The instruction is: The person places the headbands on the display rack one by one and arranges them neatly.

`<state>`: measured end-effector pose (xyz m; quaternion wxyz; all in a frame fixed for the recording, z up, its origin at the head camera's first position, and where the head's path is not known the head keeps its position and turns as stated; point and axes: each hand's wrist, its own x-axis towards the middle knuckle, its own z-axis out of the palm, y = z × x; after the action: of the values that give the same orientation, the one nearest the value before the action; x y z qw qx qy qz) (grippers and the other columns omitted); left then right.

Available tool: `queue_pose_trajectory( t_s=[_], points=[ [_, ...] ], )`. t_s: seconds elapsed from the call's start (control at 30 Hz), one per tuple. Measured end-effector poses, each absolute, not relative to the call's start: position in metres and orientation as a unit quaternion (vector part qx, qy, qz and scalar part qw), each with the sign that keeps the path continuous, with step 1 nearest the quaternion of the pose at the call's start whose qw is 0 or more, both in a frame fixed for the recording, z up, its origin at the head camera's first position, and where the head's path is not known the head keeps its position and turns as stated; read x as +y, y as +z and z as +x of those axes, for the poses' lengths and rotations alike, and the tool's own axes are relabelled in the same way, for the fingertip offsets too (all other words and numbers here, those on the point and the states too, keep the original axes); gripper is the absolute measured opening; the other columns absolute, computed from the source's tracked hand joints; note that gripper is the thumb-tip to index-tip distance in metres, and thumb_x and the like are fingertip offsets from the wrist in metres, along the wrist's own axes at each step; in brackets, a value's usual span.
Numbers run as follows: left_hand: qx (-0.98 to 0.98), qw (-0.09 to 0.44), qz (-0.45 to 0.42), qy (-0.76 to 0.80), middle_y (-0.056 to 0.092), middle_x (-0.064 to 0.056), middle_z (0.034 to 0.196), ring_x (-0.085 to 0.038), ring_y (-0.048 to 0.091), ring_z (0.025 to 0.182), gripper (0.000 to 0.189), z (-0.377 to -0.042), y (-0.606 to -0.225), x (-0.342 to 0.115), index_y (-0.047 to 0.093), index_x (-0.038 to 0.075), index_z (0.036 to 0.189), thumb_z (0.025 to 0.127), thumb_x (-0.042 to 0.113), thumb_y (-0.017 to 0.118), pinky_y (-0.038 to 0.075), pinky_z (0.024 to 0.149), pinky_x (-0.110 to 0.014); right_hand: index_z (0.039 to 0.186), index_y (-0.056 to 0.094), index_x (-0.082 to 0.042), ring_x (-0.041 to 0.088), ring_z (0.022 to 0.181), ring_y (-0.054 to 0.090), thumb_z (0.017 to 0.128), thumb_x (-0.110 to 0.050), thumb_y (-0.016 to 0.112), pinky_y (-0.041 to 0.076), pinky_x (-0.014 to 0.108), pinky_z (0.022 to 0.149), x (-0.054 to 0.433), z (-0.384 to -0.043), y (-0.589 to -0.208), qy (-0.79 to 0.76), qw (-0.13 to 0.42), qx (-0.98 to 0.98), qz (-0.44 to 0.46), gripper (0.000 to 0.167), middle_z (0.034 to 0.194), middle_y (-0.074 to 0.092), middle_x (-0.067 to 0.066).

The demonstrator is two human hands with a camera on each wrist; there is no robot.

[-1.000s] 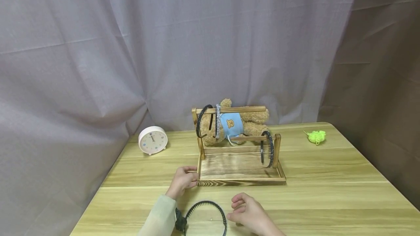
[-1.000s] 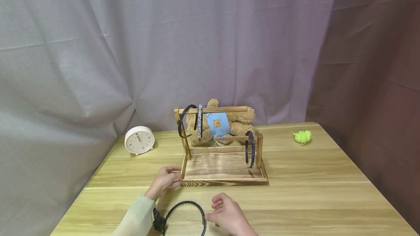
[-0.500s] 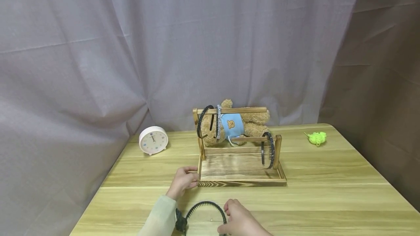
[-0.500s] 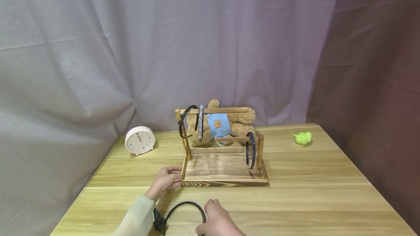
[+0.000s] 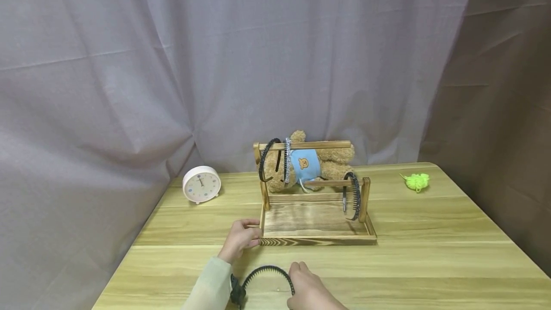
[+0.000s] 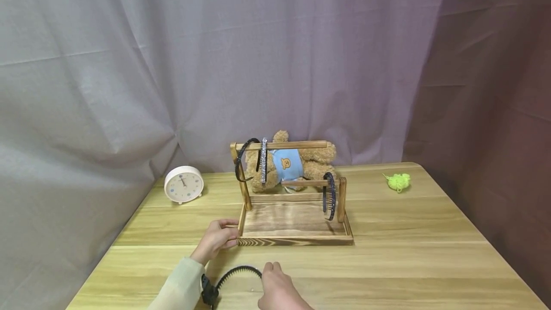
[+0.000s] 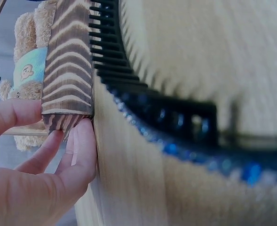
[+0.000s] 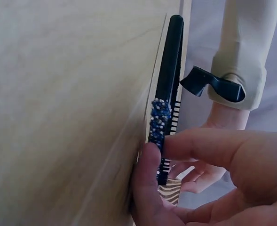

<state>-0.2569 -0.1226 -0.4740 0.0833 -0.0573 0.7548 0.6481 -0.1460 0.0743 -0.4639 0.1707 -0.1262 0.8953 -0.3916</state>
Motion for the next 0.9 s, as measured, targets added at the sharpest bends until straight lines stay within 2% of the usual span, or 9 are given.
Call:
queue_pose_trajectory(
  t_s=[0.17,0.3,0.37,0.53,0.7,0.9],
  points=[
    [0.753,0.084,-0.057,0.65,0.064,-0.018,0.098,-0.014,0.064,0.073,0.048,-0.256,-0.473,-0.122,0.055,-0.013,0.124,0.077,-0.002,0.061,0.062,0.072,-0.03,0.098,0.056,0.005,0.024,0.077,0.05,0.07,0.002,0.068,0.051,0.041,0.065,0.08,-0.148,-0.463,-0.418,0.161,0.885,-0.129,0.031,0.086,0.051,0.009],
    [0.751,0.084,-0.058,0.652,0.064,-0.017,0.098,-0.014,0.064,0.073,0.048,-0.256,-0.474,-0.123,0.055,-0.013,0.123,0.077,-0.002,0.061,0.062,0.072,-0.029,0.098,0.057,0.006,0.017,0.066,0.051,0.08,-0.001,0.066,0.047,0.026,0.057,0.086,-0.15,-0.463,-0.467,0.181,0.857,-0.121,0.021,0.074,0.054,0.006],
    [0.75,0.084,-0.059,0.653,0.064,-0.016,0.097,-0.014,0.064,0.074,0.048,-0.256,-0.474,-0.123,0.055,-0.013,0.123,0.077,-0.002,0.061,0.062,0.072,-0.029,0.099,0.057,0.008,0.014,0.062,0.053,0.083,0.001,0.062,0.05,0.022,0.053,0.088,-0.15,-0.463,-0.501,0.194,0.836,-0.112,0.019,0.072,0.054,0.006],
    [0.751,0.084,-0.058,0.653,0.063,-0.015,0.097,-0.014,0.064,0.073,0.048,-0.256,-0.475,-0.123,0.055,-0.013,0.124,0.078,-0.002,0.061,0.062,0.072,-0.029,0.103,0.056,0.015,0.015,0.061,0.06,0.085,0.006,0.06,0.061,0.027,0.06,0.092,-0.151,-0.463,-0.573,0.22,0.785,-0.084,0.021,0.077,0.054,0.009],
    [0.753,0.084,-0.057,0.65,0.063,-0.013,0.096,-0.014,0.063,0.073,0.048,-0.256,-0.474,-0.123,0.055,-0.012,0.124,0.078,-0.001,0.062,0.062,0.072,-0.029,0.1,0.057,0.013,0.014,0.06,0.06,0.085,0.006,0.062,0.062,0.028,0.062,0.096,-0.152,-0.468,-0.61,0.231,0.753,-0.086,0.018,0.075,0.056,0.007],
    [0.753,0.083,-0.056,0.651,0.062,-0.013,0.096,-0.014,0.063,0.074,0.049,-0.255,-0.474,-0.123,0.055,-0.012,0.125,0.077,-0.002,0.061,0.062,0.073,-0.03,0.104,0.057,0.012,0.015,0.063,0.06,0.084,0.005,0.064,0.063,0.03,0.065,0.101,-0.151,-0.469,-0.634,0.229,0.732,-0.098,0.023,0.079,0.056,0.006]
  ],
)
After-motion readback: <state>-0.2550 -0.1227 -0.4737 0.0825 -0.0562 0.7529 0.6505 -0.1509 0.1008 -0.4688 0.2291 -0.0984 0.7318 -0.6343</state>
